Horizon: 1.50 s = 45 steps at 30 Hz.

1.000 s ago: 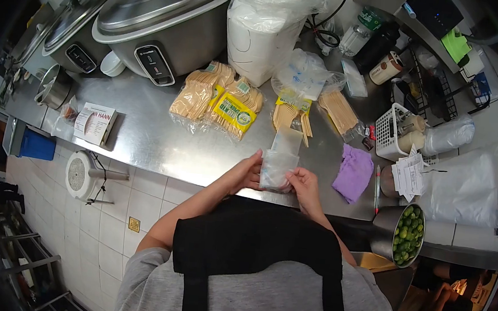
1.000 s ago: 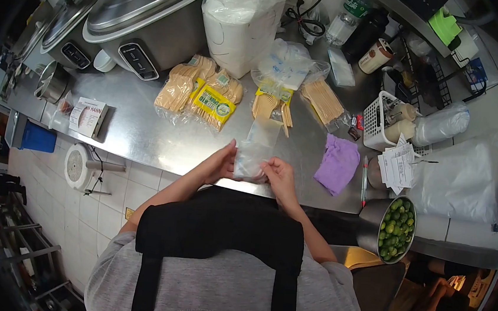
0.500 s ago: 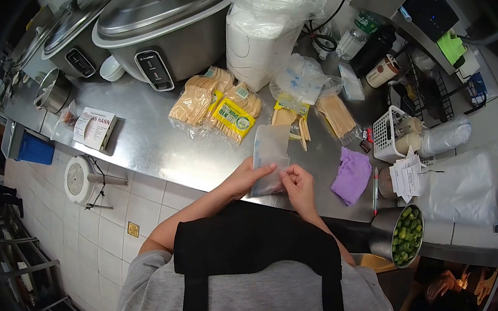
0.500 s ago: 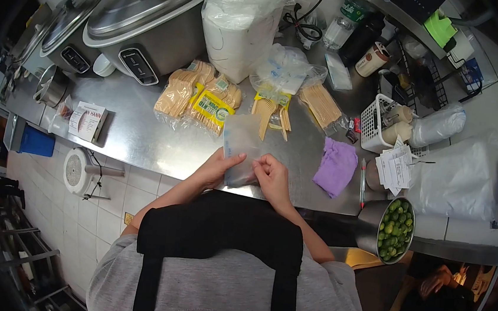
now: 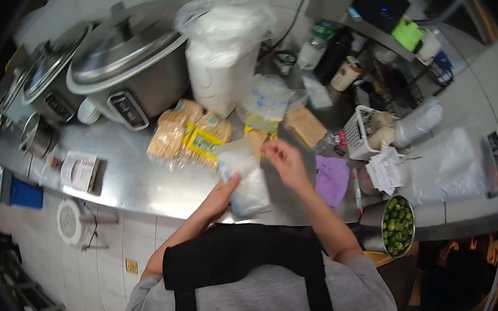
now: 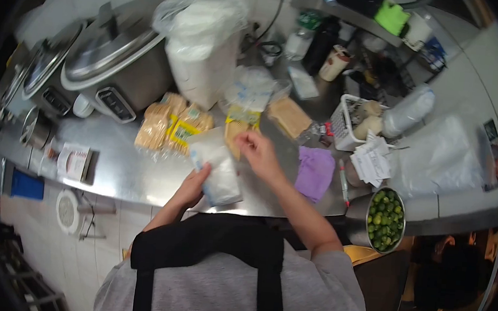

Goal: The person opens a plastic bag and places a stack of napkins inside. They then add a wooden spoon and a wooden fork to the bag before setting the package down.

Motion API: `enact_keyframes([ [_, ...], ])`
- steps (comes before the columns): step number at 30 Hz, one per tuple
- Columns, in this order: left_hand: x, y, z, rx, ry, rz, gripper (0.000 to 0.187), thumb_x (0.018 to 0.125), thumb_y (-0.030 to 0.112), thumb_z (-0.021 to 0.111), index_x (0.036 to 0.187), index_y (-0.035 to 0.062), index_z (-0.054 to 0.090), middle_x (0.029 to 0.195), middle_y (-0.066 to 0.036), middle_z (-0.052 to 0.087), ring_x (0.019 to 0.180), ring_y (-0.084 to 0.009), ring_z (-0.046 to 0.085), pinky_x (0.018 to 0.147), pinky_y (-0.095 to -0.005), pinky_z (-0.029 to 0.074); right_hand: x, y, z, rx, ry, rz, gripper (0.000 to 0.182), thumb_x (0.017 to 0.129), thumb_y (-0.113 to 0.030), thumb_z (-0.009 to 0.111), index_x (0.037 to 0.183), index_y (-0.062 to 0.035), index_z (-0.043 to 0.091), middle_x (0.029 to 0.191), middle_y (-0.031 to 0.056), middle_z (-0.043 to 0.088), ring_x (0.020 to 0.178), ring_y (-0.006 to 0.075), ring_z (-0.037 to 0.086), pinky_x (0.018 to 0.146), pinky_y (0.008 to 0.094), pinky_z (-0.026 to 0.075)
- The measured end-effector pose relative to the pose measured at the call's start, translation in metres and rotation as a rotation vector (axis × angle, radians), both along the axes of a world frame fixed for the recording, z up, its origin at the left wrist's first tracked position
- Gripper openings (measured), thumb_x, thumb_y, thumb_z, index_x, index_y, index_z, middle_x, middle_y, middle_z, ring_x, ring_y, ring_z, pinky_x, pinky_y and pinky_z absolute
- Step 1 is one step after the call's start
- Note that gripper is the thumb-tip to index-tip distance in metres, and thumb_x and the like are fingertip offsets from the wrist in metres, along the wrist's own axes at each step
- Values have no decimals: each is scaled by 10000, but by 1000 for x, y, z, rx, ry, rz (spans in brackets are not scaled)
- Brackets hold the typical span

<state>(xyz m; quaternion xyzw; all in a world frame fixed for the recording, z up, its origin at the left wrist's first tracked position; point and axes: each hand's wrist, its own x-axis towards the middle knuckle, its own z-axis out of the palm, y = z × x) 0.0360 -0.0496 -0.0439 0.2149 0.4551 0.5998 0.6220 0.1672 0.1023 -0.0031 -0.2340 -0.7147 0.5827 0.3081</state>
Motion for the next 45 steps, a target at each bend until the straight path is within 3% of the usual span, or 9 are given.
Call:
enact_keyframes([
  [7, -22, -12, -1, 107, -138, 38, 515, 944, 323, 342, 1288, -50, 258, 1205, -193, 468, 1104, -276, 486, 946, -359, 384, 53, 266, 174, 599, 541, -912, 218, 804, -170, 609, 931, -7, 541, 799, 51, 571, 701, 135, 537, 637, 259, 438],
  [11, -21, -17, 9, 132, -161, 12, 518, 943, 328, 346, 1288, -49, 263, 1207, -190, 464, 1101, -268, 485, 945, -361, 380, 97, 369, 245, 706, 38, -1440, 532, 772, -360, 589, 1049, 88, 510, 1007, 238, 570, 939, 356, 545, 841, 394, 401],
  [16, -23, -19, -7, 101, -138, 62, 525, 940, 336, 354, 1289, -47, 264, 1204, -178, 470, 1093, -259, 486, 945, -351, 372, 97, 380, 283, 43, 98, -964, 376, 815, -372, 557, 1042, -72, 563, 957, 87, 596, 874, 222, 578, 766, 366, 467],
  [19, -22, -19, -6, 82, -119, 67, 535, 938, 343, 363, 1292, -46, 262, 1207, -172, 467, 1095, -252, 480, 948, -344, 364, 90, 341, 301, 1, -74, -991, 324, 809, -346, 574, 999, -83, 570, 940, 78, 598, 859, 223, 582, 742, 364, 478],
  [23, -23, -17, -16, 60, -97, 47, 559, 932, 353, 382, 1299, -48, 254, 1232, -160, 444, 1119, -234, 452, 957, -336, 345, 91, 351, 305, -228, 159, -888, 252, 762, -204, 645, 944, -47, 569, 909, 82, 606, 804, 223, 590, 725, 353, 491],
  [30, -23, -20, -18, 47, -111, 76, 569, 928, 352, 396, 1306, -47, 249, 1246, -152, 429, 1121, -225, 443, 955, -328, 340, 68, 352, 278, 53, 1053, -1071, 74, 669, 8, 571, 629, 49, 525, 635, 94, 545, 575, 208, 543, 533, 324, 459],
  [38, -20, -17, 0, 1, -10, 110, 568, 922, 358, 412, 1285, -60, 284, 1212, -145, 450, 1099, -207, 448, 937, -307, 346, 74, 358, 236, 428, 798, -1160, 234, 681, -168, 677, 592, 22, 573, 662, 99, 598, 593, 202, 559, 587, 309, 452],
  [42, -26, -12, 3, 11, 81, 119, 576, 918, 383, 409, 1257, -76, 324, 1172, -125, 471, 1063, -176, 443, 916, -285, 344, 109, 368, 237, 844, 134, -1467, 230, 638, -232, 729, 670, -19, 648, 601, 98, 617, 598, 200, 604, 593, 322, 471],
  [45, -24, -10, 34, -59, 175, 159, 576, 918, 392, 403, 1252, -73, 336, 1171, -129, 472, 1070, -178, 441, 923, -285, 337, 110, 349, 232, 472, 749, -1009, 156, 800, -60, 602, 817, 82, 540, 720, 125, 602, 579, 182, 596, 526, 301, 531],
])
